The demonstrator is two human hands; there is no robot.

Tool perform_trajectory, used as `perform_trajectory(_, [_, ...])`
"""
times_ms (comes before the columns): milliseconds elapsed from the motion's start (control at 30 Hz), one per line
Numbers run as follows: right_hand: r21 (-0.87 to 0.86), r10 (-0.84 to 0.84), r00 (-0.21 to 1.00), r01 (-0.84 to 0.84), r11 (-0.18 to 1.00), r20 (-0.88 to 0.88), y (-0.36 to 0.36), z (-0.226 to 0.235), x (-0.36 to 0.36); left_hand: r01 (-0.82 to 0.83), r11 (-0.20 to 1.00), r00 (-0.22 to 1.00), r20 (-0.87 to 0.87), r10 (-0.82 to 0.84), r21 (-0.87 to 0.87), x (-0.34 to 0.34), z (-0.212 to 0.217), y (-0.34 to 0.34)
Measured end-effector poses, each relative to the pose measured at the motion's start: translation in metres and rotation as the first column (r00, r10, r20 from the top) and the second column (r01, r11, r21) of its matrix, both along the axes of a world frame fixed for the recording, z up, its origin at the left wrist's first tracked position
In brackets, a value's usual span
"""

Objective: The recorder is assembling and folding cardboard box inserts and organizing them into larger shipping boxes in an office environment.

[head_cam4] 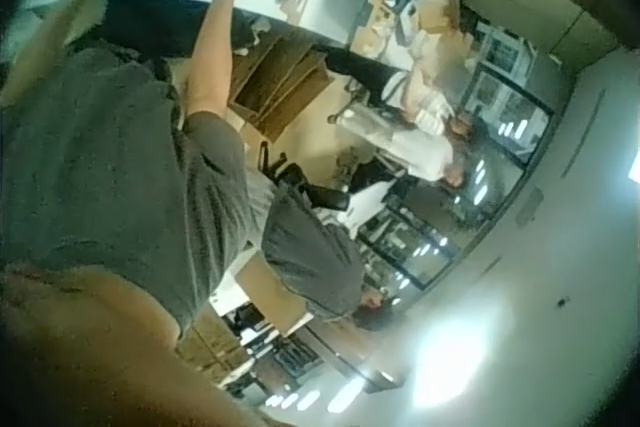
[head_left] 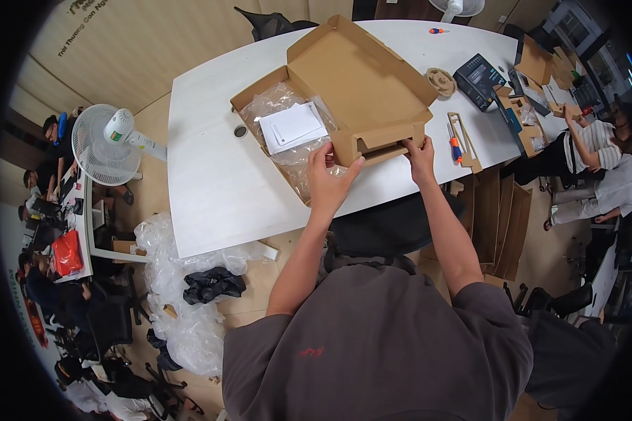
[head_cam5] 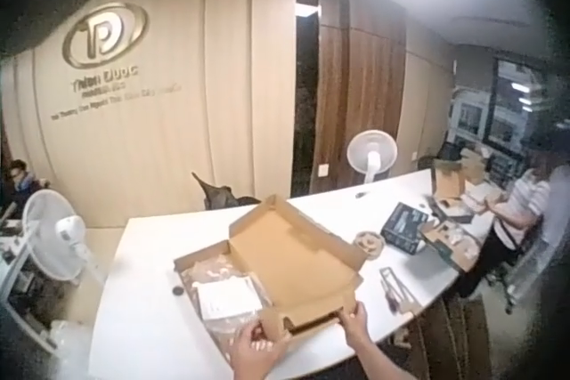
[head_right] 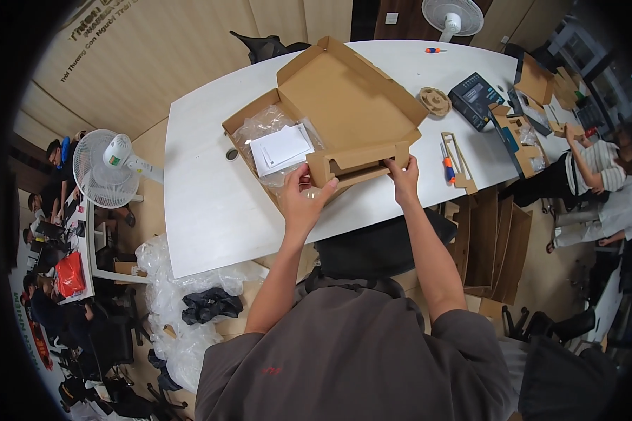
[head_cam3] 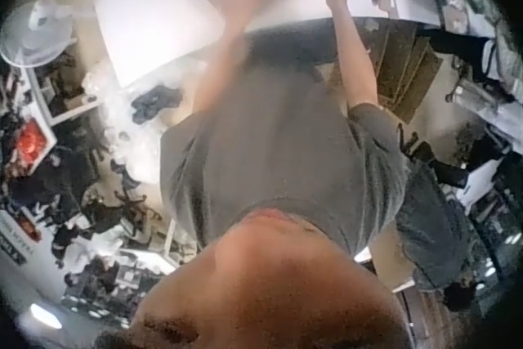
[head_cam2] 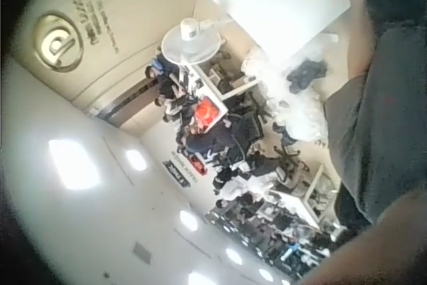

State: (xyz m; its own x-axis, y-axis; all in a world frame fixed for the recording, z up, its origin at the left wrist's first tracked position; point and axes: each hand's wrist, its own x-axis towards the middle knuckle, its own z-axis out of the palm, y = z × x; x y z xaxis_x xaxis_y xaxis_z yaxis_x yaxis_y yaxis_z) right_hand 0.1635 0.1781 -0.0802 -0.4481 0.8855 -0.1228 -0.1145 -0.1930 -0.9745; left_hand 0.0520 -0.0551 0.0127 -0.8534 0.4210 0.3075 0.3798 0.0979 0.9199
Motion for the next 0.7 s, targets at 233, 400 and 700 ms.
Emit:
perform_trajectory(233, [0.051,-0.049,0.986,0.057,0.997,-0.158,0.007,-0.008,0.015,0.168,0.986,0.983,0.076,-0.166,-0.019,0.002,0.005,0.001])
perform_trajectory(400, [0.021,-0.047,0.970,0.054,0.998,-0.240,0.005,0.001,0.018,0.189,0.982,0.979,0.077,-0.188,0.002,0.005,0.004,0.000])
perform_trajectory(700, [0.008,-0.012,0.954,0.015,1.000,-0.301,0.010,0.001,0.022,0.238,0.966,0.968,0.103,-0.227,-0.100,0.007,0.010,-0.002])
